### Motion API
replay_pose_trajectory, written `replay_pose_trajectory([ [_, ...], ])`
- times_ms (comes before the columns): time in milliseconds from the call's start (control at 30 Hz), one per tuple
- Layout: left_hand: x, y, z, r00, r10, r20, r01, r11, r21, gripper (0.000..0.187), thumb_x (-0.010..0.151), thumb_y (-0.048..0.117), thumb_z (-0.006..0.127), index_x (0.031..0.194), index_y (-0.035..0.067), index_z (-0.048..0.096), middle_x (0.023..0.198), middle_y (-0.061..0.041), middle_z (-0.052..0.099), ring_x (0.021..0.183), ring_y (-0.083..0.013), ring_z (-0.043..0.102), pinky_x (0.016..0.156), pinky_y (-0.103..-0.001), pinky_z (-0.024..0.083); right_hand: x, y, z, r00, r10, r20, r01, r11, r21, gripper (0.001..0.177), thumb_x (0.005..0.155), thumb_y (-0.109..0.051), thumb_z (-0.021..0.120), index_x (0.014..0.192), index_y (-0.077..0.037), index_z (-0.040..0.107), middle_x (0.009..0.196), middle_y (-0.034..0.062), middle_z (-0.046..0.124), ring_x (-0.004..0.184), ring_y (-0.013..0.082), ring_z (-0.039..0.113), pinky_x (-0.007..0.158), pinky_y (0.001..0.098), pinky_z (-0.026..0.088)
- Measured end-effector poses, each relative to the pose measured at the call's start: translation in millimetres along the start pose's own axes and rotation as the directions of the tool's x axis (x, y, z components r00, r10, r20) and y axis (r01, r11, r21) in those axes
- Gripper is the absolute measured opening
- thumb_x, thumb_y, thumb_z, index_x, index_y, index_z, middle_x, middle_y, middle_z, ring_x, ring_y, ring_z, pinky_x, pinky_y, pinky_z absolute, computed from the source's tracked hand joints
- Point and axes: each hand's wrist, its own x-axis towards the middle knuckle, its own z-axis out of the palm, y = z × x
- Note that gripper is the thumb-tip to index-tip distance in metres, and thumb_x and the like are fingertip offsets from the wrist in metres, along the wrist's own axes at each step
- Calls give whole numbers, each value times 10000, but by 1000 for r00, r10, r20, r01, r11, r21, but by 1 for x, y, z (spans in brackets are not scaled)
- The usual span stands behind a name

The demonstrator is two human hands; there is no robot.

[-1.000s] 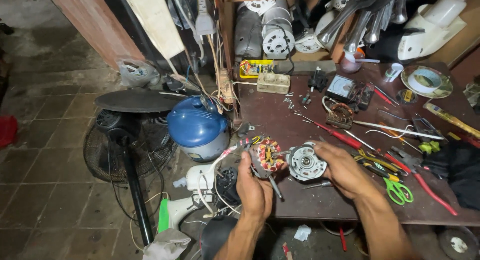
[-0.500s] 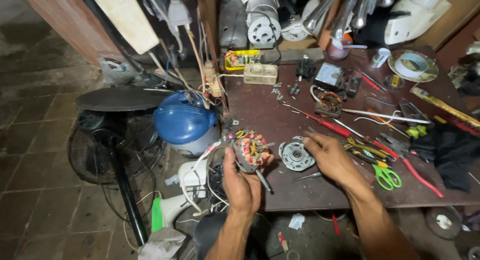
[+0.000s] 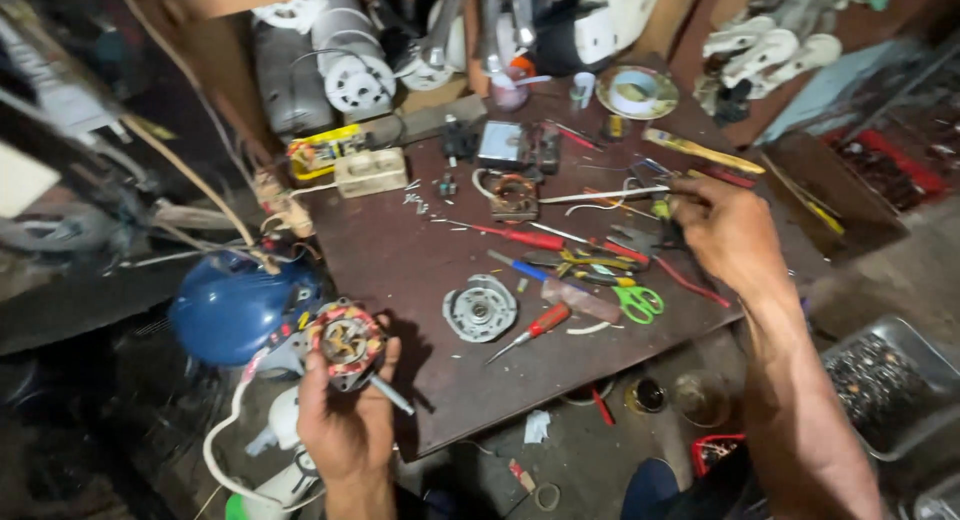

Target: The person disassembles a small electric motor, separating the stator and rotor components. They use a screwdriver to adjust the internal wiring and a brush to clean the parts. Finally, the person reassembles the motor housing and secures it with screws.

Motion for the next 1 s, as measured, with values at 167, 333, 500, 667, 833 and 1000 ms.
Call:
replay_pose_trajectory([
  [167,3,-2,4,999,-17,52,19,999,-34,600,820,225,658,1367,22,520,1232,-210,608,1107,-419,615,911,-542,535,-5,8,-11,963,136,231,-103,983,-150,257,894,-191,628,1103,-139,768,1121,59,759,1067,228,684,873,349,458],
  [333,-2,-2,14,997,-70,28,71,997,-38,601,743,243,648,1316,76,571,1210,-176,629,1087,-420,616,901,-564,509,-20,5,-17,919,257,299,-211,961,-179,248,910,-279,661,1074,-141,786,1079,36,787,1055,201,712,845,351,478],
  [500,0,0,13,994,-110,25,112,992,-64,649,764,327,608,1323,0,563,1261,-235,616,1162,-461,595,945,-578,496,-24,32,-15,973,135,185,-111,985,-133,350,951,-179,609,1291,-101,643,1283,193,612,894,354,708,946,501,485],
  [667,-2,0,17,994,-104,21,105,991,-77,633,745,327,640,1284,-3,589,1228,-232,634,1123,-452,614,915,-560,515,-12,62,4,992,71,106,-43,968,-249,428,927,-213,634,1334,-87,601,1334,209,548,1058,439,618,954,569,489],
  [833,3,-6,12,992,-77,97,90,987,-134,610,751,272,661,1258,-61,592,1164,-283,643,1060,-476,630,862,-553,560,-24,13,6,980,114,165,-72,968,-239,448,918,73,423,1326,16,600,1348,319,554,910,465,722,829,505,635],
  [1000,9,-20,4,988,-157,17,156,987,25,664,732,119,598,1370,-34,503,1286,-268,594,1130,-487,591,927,-593,500,-3,5,71,832,-547,91,554,827,-95,208,904,-148,626,1045,-70,757,1068,125,750,1017,328,672,864,455,518],
])
